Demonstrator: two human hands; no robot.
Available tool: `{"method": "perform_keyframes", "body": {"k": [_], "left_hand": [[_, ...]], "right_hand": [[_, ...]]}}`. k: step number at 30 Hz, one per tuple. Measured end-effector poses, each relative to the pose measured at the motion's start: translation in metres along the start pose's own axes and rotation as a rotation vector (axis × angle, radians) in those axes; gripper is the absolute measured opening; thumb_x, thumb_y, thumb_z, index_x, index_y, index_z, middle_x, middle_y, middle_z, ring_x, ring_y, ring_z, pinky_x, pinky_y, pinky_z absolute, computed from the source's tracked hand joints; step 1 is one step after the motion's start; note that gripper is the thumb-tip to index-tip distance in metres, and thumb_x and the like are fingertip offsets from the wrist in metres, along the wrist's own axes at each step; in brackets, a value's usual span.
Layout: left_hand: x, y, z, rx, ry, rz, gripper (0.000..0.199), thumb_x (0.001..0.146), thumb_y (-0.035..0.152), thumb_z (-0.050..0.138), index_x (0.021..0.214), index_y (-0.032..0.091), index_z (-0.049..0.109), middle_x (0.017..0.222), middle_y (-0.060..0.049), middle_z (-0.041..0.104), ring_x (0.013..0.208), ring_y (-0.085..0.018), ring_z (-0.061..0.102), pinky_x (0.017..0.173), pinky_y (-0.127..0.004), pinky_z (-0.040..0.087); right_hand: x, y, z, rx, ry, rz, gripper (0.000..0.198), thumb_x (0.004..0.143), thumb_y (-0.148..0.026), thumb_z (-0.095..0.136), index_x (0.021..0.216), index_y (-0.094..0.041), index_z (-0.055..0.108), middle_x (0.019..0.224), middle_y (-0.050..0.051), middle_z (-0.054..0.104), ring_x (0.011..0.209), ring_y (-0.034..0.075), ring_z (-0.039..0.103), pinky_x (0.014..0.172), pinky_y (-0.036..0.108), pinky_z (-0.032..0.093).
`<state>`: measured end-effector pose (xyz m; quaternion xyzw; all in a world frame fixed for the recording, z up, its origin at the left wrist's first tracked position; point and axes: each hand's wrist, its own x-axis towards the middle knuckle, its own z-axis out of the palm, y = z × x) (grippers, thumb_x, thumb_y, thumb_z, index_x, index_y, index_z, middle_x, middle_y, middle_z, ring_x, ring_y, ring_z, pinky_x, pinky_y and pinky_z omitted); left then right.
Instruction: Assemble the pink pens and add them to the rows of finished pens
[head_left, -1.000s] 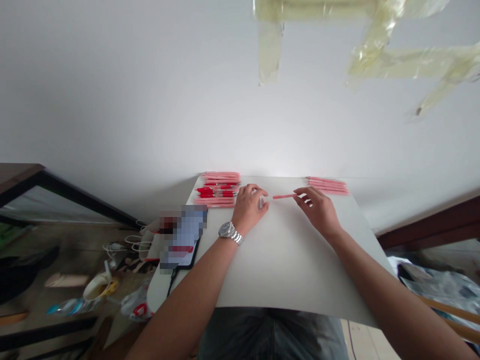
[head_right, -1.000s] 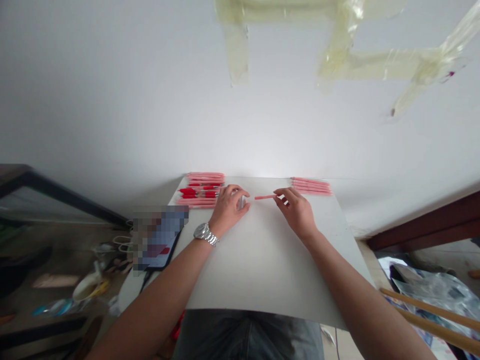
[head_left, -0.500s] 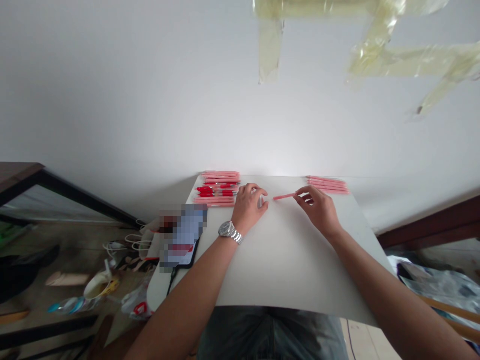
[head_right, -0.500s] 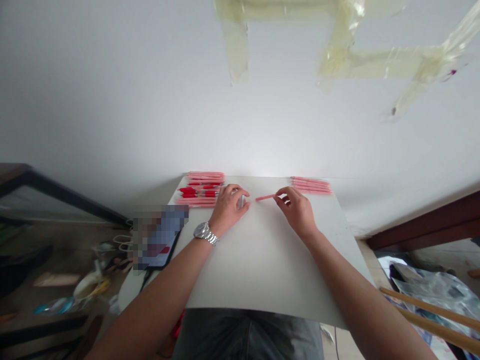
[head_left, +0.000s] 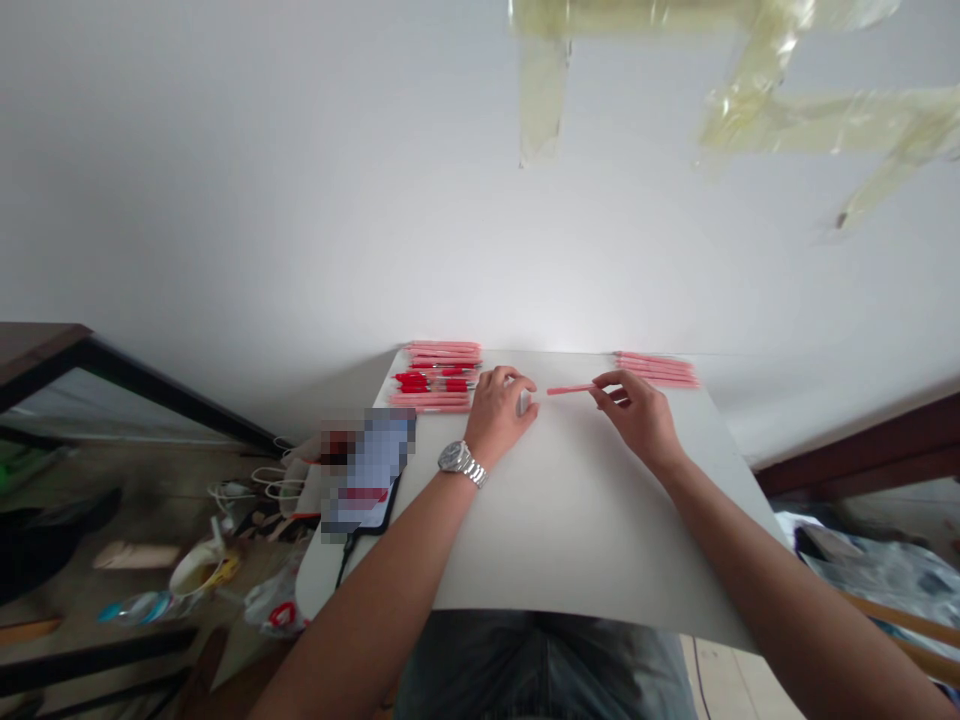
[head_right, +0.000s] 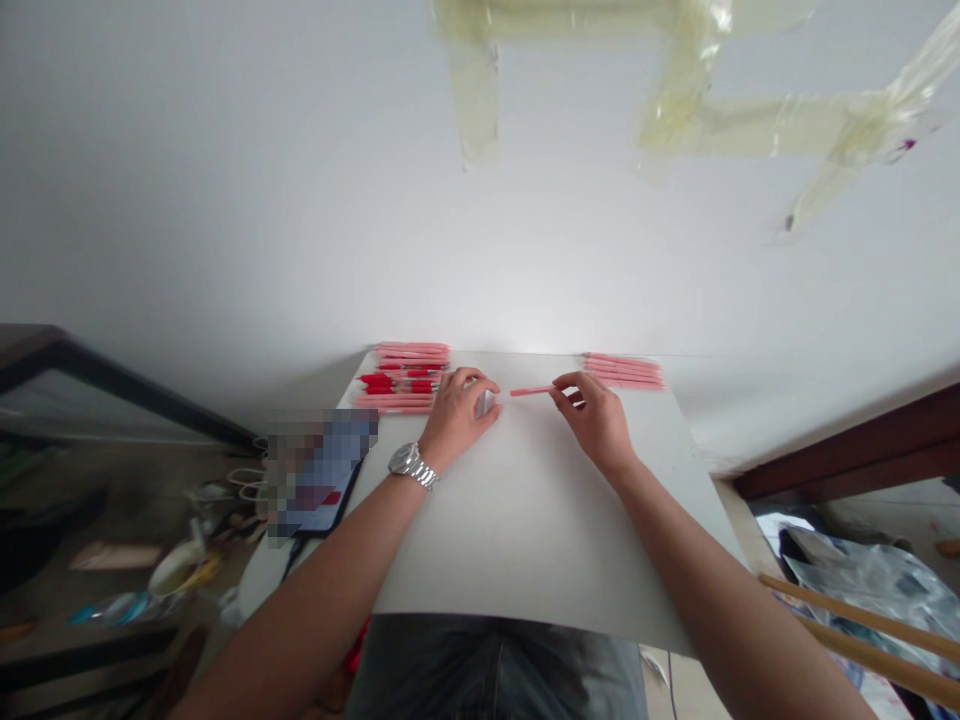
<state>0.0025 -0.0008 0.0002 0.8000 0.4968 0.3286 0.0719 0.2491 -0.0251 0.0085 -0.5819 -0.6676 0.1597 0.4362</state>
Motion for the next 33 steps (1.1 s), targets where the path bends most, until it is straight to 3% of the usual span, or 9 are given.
{"method": "perform_keyframes", "body": {"k": [13, 19, 25, 33], "left_hand": [[0.000, 0.001, 0.000, -0.025, 0.001, 0.012, 0.022, 0.085, 0.026, 0.076, 0.106, 0.028, 0.072, 0.119, -0.007, 0.059, 0.113, -0.027, 0.052, 0.106, -0.044, 0.045], [0.003, -0.002, -0.004, -0.051, 0.086, -0.017, 0.012, 0.095, 0.024, 0.062, 0.104, 0.025, 0.069, 0.114, -0.008, 0.063, 0.113, -0.026, 0.056, 0.106, -0.044, 0.044], [0.009, -0.013, -0.008, -0.190, 0.209, -0.122, 0.012, 0.096, 0.017, 0.054, 0.100, 0.022, 0.064, 0.104, -0.006, 0.068, 0.104, -0.022, 0.061, 0.100, -0.040, 0.047], [0.009, -0.017, -0.007, -0.257, 0.245, -0.250, 0.011, 0.096, 0.020, 0.054, 0.100, 0.023, 0.065, 0.095, -0.004, 0.069, 0.085, -0.019, 0.060, 0.084, -0.034, 0.051]], "right_hand": [[0.000, 0.005, 0.001, -0.082, -0.008, -0.074, 0.025, 0.095, -0.048, 0.064, 0.095, -0.023, 0.068, 0.092, 0.005, 0.073, 0.072, 0.019, 0.072, 0.064, 0.030, 0.057], [-0.002, 0.002, 0.000, -0.123, -0.031, -0.075, 0.021, 0.094, -0.045, 0.064, 0.093, -0.024, 0.066, 0.087, 0.003, 0.072, 0.067, 0.017, 0.069, 0.060, 0.028, 0.053], [-0.004, -0.001, 0.000, -0.182, -0.099, -0.102, 0.011, 0.091, -0.033, 0.063, 0.098, -0.025, 0.063, 0.088, 0.001, 0.073, 0.066, 0.016, 0.066, 0.063, 0.029, 0.049], [-0.006, -0.005, 0.004, -0.192, -0.220, -0.146, 0.025, 0.093, -0.029, 0.058, 0.116, -0.025, 0.066, 0.085, 0.001, 0.072, 0.067, 0.015, 0.064, 0.065, 0.029, 0.049]]}}
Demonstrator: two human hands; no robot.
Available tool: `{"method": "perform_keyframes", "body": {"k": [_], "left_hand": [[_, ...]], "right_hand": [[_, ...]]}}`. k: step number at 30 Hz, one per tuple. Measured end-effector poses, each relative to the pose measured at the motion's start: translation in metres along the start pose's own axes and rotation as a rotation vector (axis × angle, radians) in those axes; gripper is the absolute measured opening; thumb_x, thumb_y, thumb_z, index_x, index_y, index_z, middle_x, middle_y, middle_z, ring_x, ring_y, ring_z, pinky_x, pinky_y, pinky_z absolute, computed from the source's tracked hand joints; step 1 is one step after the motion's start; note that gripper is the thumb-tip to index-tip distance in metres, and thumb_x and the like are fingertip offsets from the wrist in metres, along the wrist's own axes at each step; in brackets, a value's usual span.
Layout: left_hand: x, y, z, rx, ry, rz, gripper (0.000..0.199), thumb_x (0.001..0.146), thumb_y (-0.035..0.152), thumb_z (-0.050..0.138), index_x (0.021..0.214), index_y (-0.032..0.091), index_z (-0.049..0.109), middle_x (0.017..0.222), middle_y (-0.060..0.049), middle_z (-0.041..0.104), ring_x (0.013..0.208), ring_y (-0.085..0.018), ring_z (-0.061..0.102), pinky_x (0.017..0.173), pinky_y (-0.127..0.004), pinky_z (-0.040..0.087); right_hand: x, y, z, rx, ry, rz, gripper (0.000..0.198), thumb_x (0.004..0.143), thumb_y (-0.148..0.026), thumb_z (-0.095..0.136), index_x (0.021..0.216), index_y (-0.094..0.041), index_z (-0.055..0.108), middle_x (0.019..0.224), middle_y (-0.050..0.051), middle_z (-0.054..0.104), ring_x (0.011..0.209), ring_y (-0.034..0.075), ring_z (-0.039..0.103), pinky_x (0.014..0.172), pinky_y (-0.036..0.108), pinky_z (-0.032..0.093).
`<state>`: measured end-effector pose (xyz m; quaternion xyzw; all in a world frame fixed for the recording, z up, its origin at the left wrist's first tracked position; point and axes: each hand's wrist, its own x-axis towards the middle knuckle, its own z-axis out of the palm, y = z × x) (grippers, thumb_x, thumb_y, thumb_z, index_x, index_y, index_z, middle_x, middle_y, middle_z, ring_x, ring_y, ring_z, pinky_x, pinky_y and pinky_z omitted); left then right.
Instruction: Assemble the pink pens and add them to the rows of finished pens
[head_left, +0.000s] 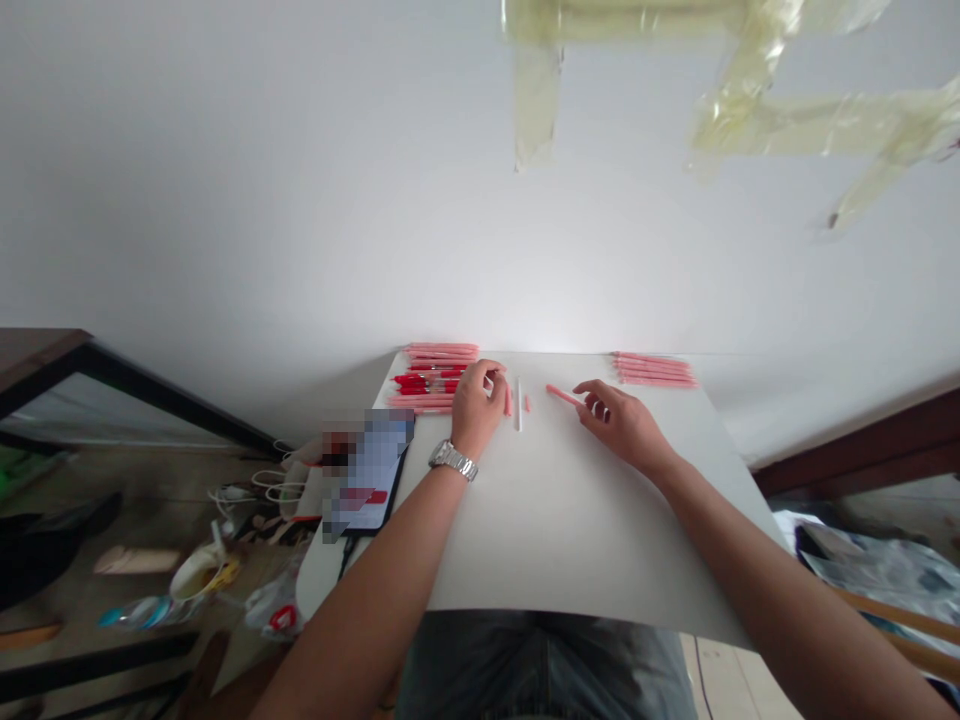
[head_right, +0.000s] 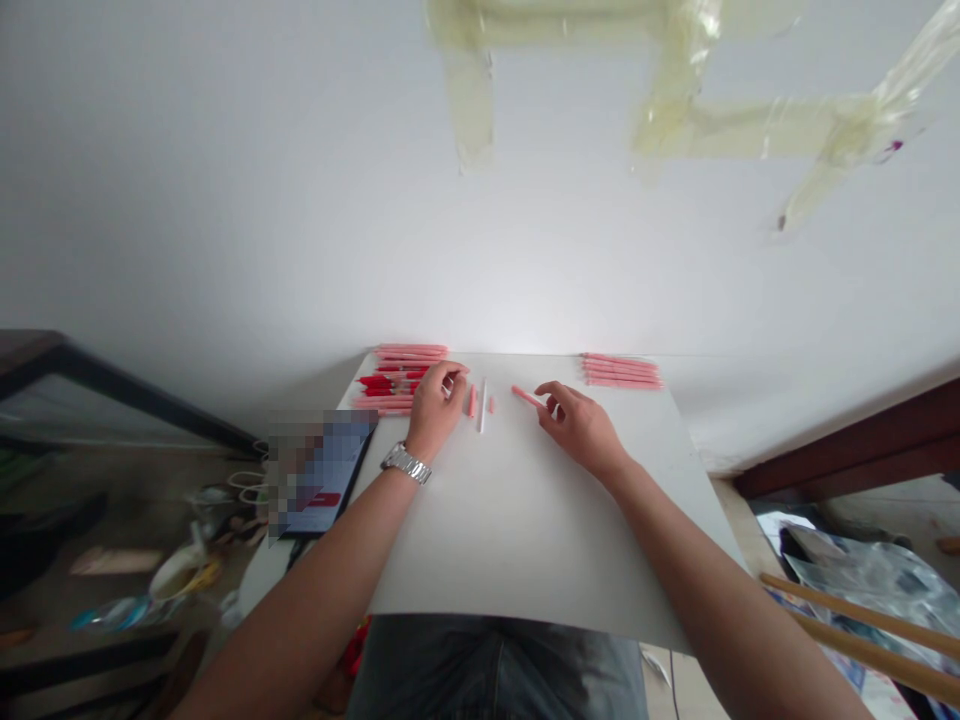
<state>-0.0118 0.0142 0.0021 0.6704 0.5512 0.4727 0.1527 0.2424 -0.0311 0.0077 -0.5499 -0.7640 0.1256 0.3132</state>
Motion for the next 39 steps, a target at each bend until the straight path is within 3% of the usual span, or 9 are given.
{"method": "perform_keyframes", "body": {"k": [9, 19, 39], "left_hand": [[0.0004, 0.0041, -0.0012, 0.004, 0.009, 0.043, 0.011, 0.096, 0.021, 0.054, 0.096, 0.023, 0.064, 0.089, -0.003, 0.068, 0.083, -0.018, 0.059, 0.082, -0.034, 0.049], [0.0009, 0.0052, -0.0017, 0.022, 0.009, 0.072, 0.010, 0.096, 0.020, 0.054, 0.094, 0.023, 0.063, 0.088, -0.003, 0.068, 0.083, -0.019, 0.059, 0.082, -0.034, 0.049], [0.0015, 0.0052, -0.0018, 0.049, -0.012, 0.082, 0.010, 0.096, 0.021, 0.054, 0.091, 0.023, 0.063, 0.088, -0.003, 0.066, 0.082, -0.019, 0.058, 0.082, -0.034, 0.049]], "right_hand": [[-0.0007, 0.0012, 0.0044, 0.013, -0.025, -0.091, 0.031, 0.100, -0.036, 0.052, 0.120, -0.026, 0.073, 0.087, 0.004, 0.073, 0.068, 0.017, 0.064, 0.066, 0.030, 0.051], [-0.0014, 0.0020, 0.0052, 0.053, -0.040, -0.110, 0.030, 0.098, -0.030, 0.056, 0.122, -0.025, 0.073, 0.089, 0.005, 0.072, 0.071, 0.017, 0.066, 0.068, 0.030, 0.052], [-0.0004, 0.0047, 0.0079, 0.035, 0.024, -0.051, 0.022, 0.100, -0.034, 0.055, 0.108, -0.025, 0.073, 0.091, 0.004, 0.075, 0.070, 0.018, 0.067, 0.068, 0.032, 0.051]]}}
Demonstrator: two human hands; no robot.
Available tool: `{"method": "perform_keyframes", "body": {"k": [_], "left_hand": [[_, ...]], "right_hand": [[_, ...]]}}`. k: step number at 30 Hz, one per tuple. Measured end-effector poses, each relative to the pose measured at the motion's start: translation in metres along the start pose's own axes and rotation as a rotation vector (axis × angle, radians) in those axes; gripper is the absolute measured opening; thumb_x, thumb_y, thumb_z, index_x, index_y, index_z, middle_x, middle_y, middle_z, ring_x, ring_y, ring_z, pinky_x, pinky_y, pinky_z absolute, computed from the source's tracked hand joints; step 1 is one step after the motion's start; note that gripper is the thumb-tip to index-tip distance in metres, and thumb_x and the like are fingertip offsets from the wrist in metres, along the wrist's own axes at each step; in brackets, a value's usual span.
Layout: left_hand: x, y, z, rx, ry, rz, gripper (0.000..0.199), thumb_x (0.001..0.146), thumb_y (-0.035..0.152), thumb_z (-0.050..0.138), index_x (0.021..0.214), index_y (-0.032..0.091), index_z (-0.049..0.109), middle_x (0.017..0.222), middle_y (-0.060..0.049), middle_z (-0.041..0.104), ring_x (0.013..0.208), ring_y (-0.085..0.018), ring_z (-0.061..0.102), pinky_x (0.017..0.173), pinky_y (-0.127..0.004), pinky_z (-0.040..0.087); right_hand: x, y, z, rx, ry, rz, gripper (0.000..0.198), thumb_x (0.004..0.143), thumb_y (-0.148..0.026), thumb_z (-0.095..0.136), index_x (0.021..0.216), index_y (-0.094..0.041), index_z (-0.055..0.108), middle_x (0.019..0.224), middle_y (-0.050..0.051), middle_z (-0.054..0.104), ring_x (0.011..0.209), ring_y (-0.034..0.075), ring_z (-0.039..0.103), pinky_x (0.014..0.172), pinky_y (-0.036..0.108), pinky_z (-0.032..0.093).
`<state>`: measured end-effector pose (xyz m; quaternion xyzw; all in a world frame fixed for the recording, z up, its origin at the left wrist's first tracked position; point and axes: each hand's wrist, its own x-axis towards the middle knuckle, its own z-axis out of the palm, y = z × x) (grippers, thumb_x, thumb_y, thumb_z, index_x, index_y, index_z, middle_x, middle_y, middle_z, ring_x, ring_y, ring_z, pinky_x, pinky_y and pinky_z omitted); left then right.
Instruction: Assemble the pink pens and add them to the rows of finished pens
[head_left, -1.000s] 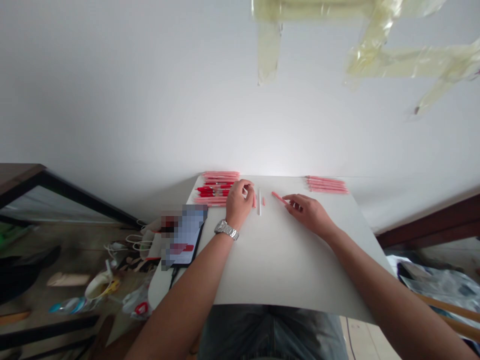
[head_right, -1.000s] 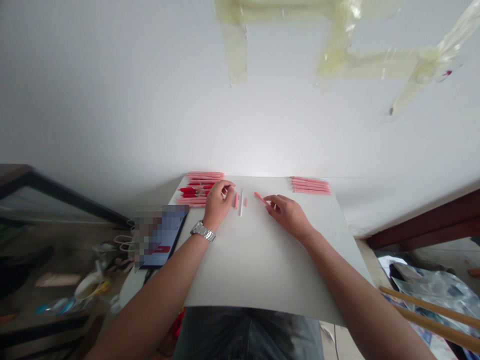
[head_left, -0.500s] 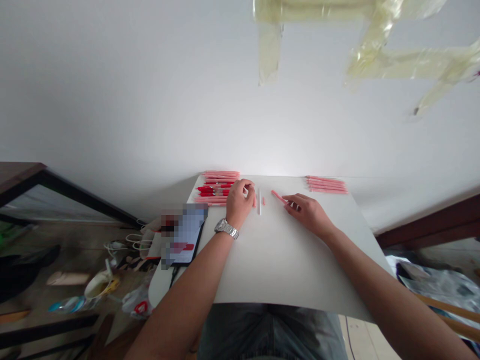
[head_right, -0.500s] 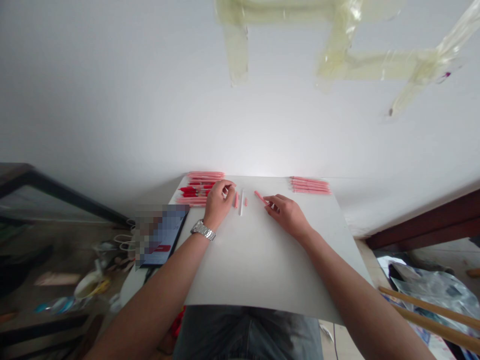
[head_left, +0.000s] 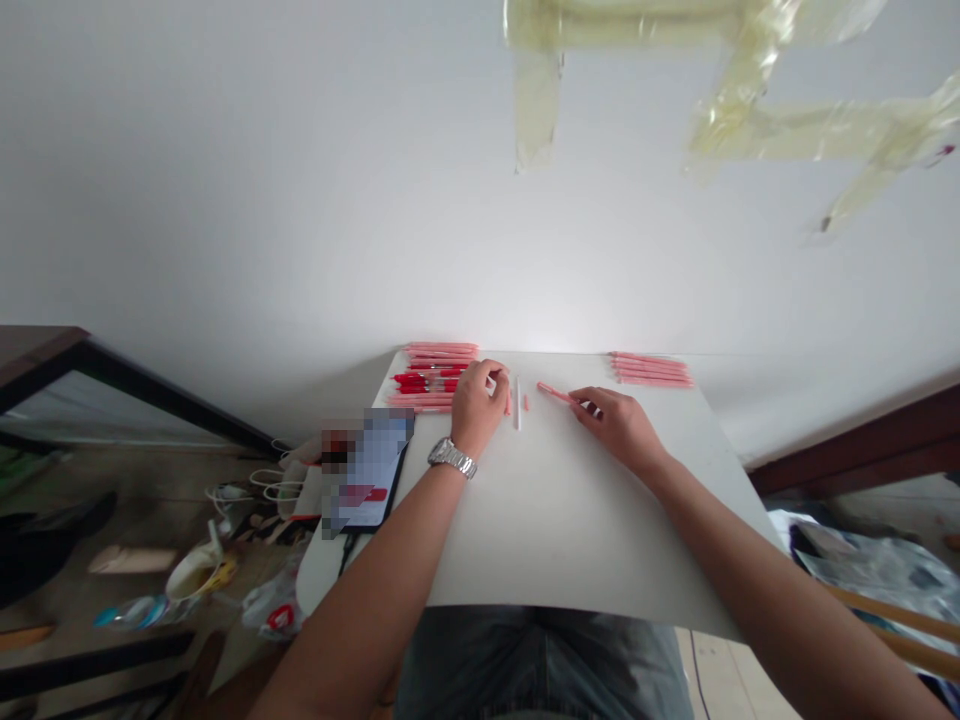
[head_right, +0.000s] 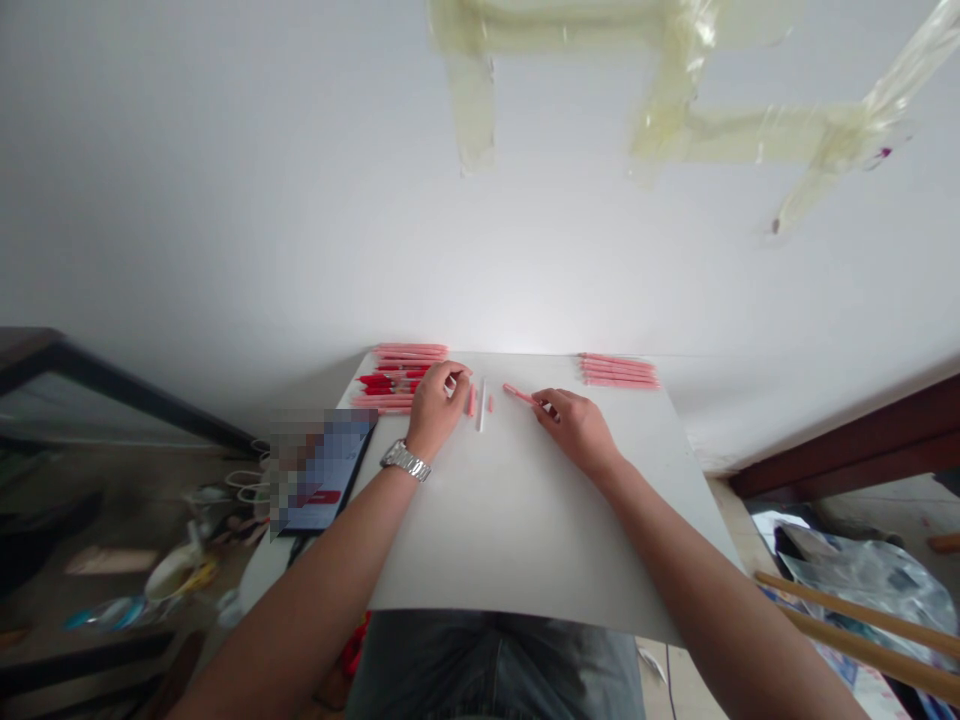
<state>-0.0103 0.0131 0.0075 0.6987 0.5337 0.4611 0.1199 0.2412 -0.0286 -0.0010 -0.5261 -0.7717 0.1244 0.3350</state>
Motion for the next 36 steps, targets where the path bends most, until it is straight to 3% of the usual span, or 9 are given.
{"method": "perform_keyframes", "body": {"k": [13, 28, 32, 36], "left_hand": [[-0.001, 0.000, 0.001, 0.018, -0.011, 0.003, 0.011, 0.097, 0.022, 0.055, 0.091, 0.022, 0.064, 0.089, -0.004, 0.065, 0.083, -0.019, 0.058, 0.082, -0.033, 0.047], [-0.001, 0.001, 0.000, 0.017, -0.026, 0.006, 0.012, 0.097, 0.021, 0.055, 0.090, 0.022, 0.064, 0.087, -0.004, 0.065, 0.082, -0.019, 0.057, 0.082, -0.034, 0.046], [0.000, 0.001, 0.000, 0.024, -0.027, 0.001, 0.012, 0.097, 0.021, 0.055, 0.090, 0.022, 0.064, 0.087, -0.004, 0.065, 0.083, -0.019, 0.058, 0.082, -0.034, 0.046], [-0.001, 0.001, 0.000, 0.015, -0.024, 0.006, 0.012, 0.097, 0.022, 0.055, 0.090, 0.022, 0.063, 0.087, -0.004, 0.065, 0.083, -0.019, 0.058, 0.082, -0.034, 0.046]], "right_hand": [[0.001, -0.003, 0.002, -0.048, -0.041, 0.028, 0.011, 0.096, -0.027, 0.060, 0.098, -0.022, 0.070, 0.092, 0.004, 0.068, 0.070, 0.015, 0.063, 0.068, 0.028, 0.047], [-0.001, -0.002, 0.001, -0.021, -0.089, 0.024, 0.031, 0.090, -0.024, 0.064, 0.120, -0.025, 0.072, 0.103, 0.005, 0.070, 0.074, 0.016, 0.065, 0.073, 0.033, 0.053], [0.000, 0.005, 0.001, 0.005, -0.082, -0.090, 0.049, 0.086, -0.015, 0.060, 0.133, -0.027, 0.065, 0.130, 0.009, 0.067, 0.101, 0.024, 0.068, 0.087, 0.039, 0.056], [0.002, 0.011, 0.002, 0.004, -0.102, -0.203, 0.054, 0.088, -0.012, 0.059, 0.139, -0.028, 0.060, 0.137, 0.007, 0.067, 0.122, 0.028, 0.062, 0.102, 0.046, 0.052]]}}
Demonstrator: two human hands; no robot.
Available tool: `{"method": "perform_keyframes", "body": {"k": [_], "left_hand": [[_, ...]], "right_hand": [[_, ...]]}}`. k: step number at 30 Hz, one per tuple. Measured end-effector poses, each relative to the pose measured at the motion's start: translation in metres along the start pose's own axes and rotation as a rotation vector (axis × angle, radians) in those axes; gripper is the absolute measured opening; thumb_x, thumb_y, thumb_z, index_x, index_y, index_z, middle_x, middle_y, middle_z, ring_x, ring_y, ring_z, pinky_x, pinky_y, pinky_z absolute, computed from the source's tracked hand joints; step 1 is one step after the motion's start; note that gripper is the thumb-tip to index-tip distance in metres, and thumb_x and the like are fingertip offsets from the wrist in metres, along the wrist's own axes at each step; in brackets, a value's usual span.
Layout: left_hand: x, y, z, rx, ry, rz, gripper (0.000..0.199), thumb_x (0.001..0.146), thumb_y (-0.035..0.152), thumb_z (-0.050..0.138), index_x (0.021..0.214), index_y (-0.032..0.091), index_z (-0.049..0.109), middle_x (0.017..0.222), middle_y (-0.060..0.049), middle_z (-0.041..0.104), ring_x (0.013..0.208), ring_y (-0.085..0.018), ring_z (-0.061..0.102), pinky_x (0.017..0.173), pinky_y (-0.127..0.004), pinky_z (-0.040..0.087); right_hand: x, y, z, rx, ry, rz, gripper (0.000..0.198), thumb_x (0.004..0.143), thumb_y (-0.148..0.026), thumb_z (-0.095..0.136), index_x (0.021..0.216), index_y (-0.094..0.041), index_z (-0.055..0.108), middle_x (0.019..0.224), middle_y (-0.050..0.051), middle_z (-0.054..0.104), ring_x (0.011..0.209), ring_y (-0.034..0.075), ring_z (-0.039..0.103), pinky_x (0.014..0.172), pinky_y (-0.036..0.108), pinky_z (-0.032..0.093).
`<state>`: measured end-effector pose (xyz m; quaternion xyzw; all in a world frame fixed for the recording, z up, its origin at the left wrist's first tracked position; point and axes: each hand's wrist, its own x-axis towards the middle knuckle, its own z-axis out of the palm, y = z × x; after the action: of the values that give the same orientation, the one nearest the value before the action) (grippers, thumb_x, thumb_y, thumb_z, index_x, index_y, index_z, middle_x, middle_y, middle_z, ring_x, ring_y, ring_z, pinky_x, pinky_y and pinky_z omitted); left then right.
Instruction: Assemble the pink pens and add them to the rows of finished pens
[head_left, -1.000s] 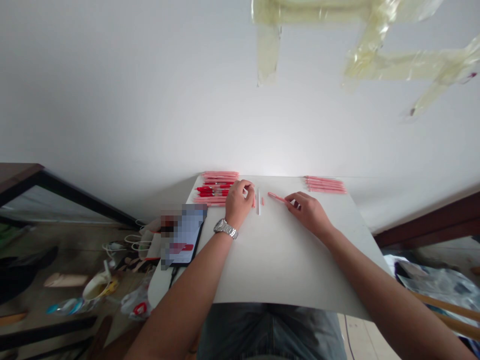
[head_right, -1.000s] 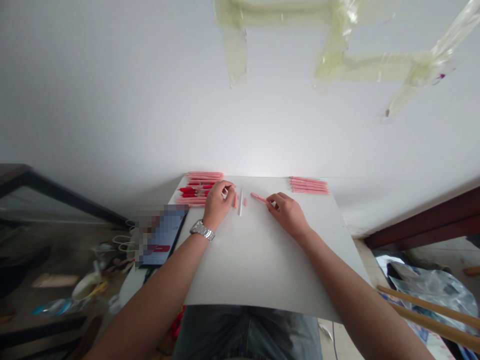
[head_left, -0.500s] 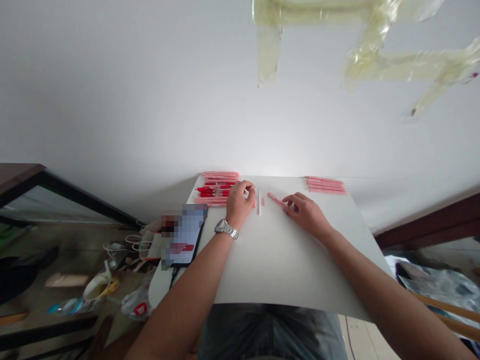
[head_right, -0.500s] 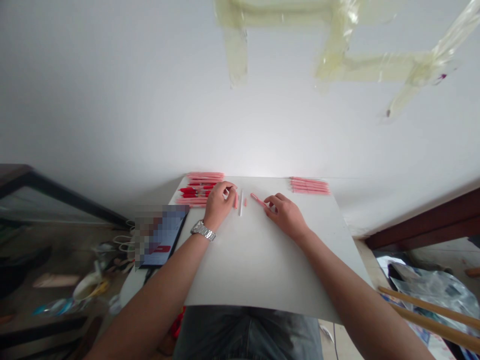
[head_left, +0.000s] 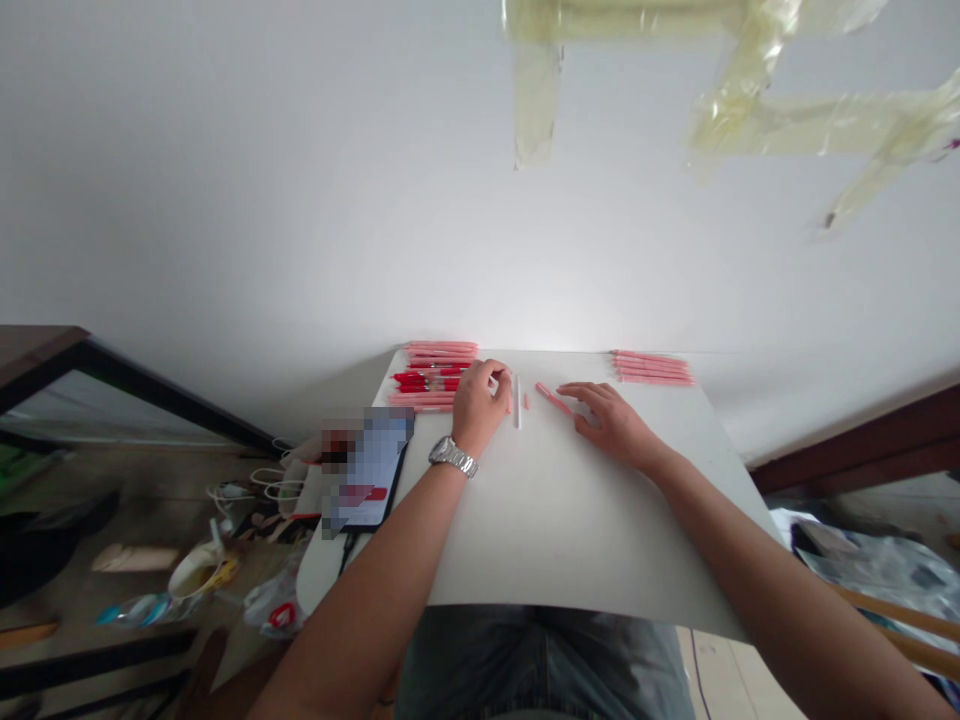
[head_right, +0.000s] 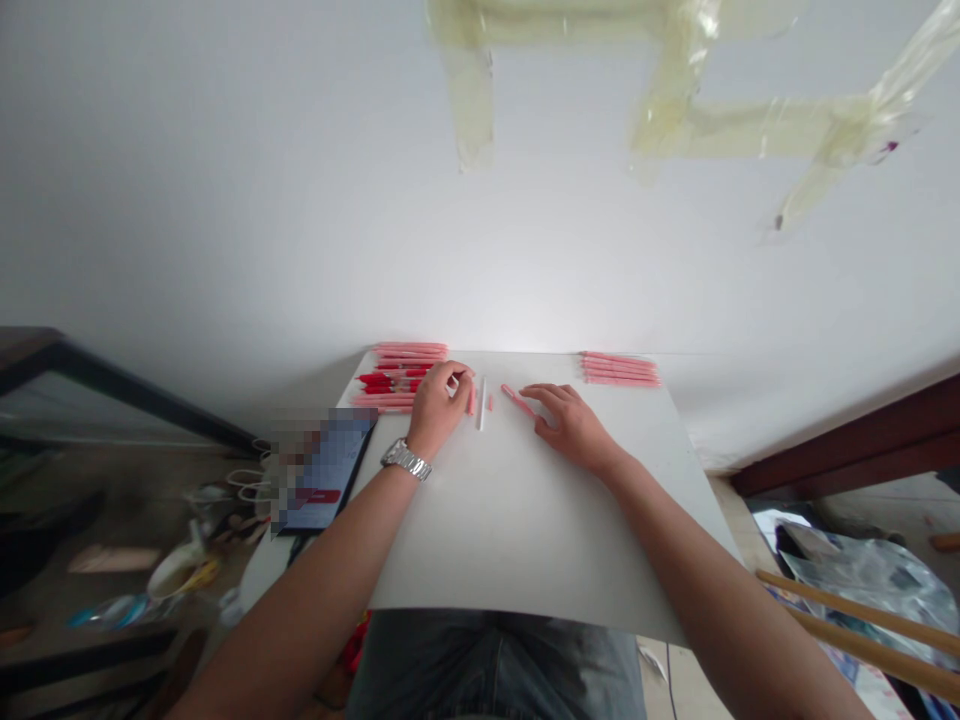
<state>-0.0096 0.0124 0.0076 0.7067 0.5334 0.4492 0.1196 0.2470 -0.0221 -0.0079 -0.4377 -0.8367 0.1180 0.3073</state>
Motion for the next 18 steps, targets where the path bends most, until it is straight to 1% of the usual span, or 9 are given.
{"method": "perform_keyframes", "body": {"k": [3, 7, 9, 13, 18], "left_hand": [[0.0002, -0.0009, 0.0004, -0.015, 0.003, 0.007, 0.012, 0.097, 0.022, 0.054, 0.089, 0.022, 0.063, 0.086, -0.004, 0.064, 0.083, -0.019, 0.057, 0.082, -0.034, 0.047], [0.0004, -0.0019, 0.0007, -0.022, 0.003, 0.010, 0.012, 0.097, 0.021, 0.055, 0.089, 0.022, 0.063, 0.089, -0.004, 0.065, 0.082, -0.019, 0.057, 0.082, -0.034, 0.047], [0.0003, -0.0020, 0.0007, -0.019, 0.005, 0.009, 0.011, 0.096, 0.021, 0.055, 0.088, 0.022, 0.063, 0.089, -0.004, 0.065, 0.082, -0.019, 0.057, 0.082, -0.034, 0.047], [0.0003, -0.0023, 0.0003, -0.012, 0.007, 0.010, 0.010, 0.096, 0.020, 0.056, 0.089, 0.023, 0.063, 0.090, -0.004, 0.065, 0.083, -0.019, 0.058, 0.082, -0.034, 0.047], [0.0004, -0.0020, -0.0005, 0.001, 0.010, 0.011, 0.010, 0.096, 0.020, 0.056, 0.091, 0.023, 0.064, 0.090, -0.004, 0.066, 0.083, -0.019, 0.058, 0.082, -0.034, 0.048]], "right_hand": [[0.0012, -0.0015, -0.0001, 0.017, -0.020, -0.047, 0.049, 0.090, -0.012, 0.058, 0.136, -0.028, 0.063, 0.138, 0.006, 0.068, 0.122, 0.027, 0.063, 0.104, 0.046, 0.052], [0.0035, -0.0073, -0.0009, 0.031, -0.024, -0.087, 0.038, 0.094, -0.014, 0.057, 0.126, -0.028, 0.069, 0.133, 0.006, 0.071, 0.119, 0.026, 0.066, 0.101, 0.045, 0.053], [0.0046, -0.0090, -0.0006, 0.028, -0.022, -0.098, 0.037, 0.094, -0.014, 0.056, 0.125, -0.028, 0.070, 0.131, 0.006, 0.072, 0.117, 0.026, 0.067, 0.100, 0.045, 0.053], [0.0057, -0.0075, 0.0015, 0.016, -0.015, -0.081, 0.038, 0.095, -0.015, 0.057, 0.129, -0.027, 0.068, 0.128, 0.007, 0.073, 0.113, 0.026, 0.068, 0.098, 0.044, 0.054], [0.0056, -0.0031, 0.0053, 0.024, -0.015, -0.048, 0.030, 0.096, -0.024, 0.062, 0.125, -0.027, 0.070, 0.125, 0.009, 0.072, 0.113, 0.027, 0.067, 0.098, 0.043, 0.054]]}}
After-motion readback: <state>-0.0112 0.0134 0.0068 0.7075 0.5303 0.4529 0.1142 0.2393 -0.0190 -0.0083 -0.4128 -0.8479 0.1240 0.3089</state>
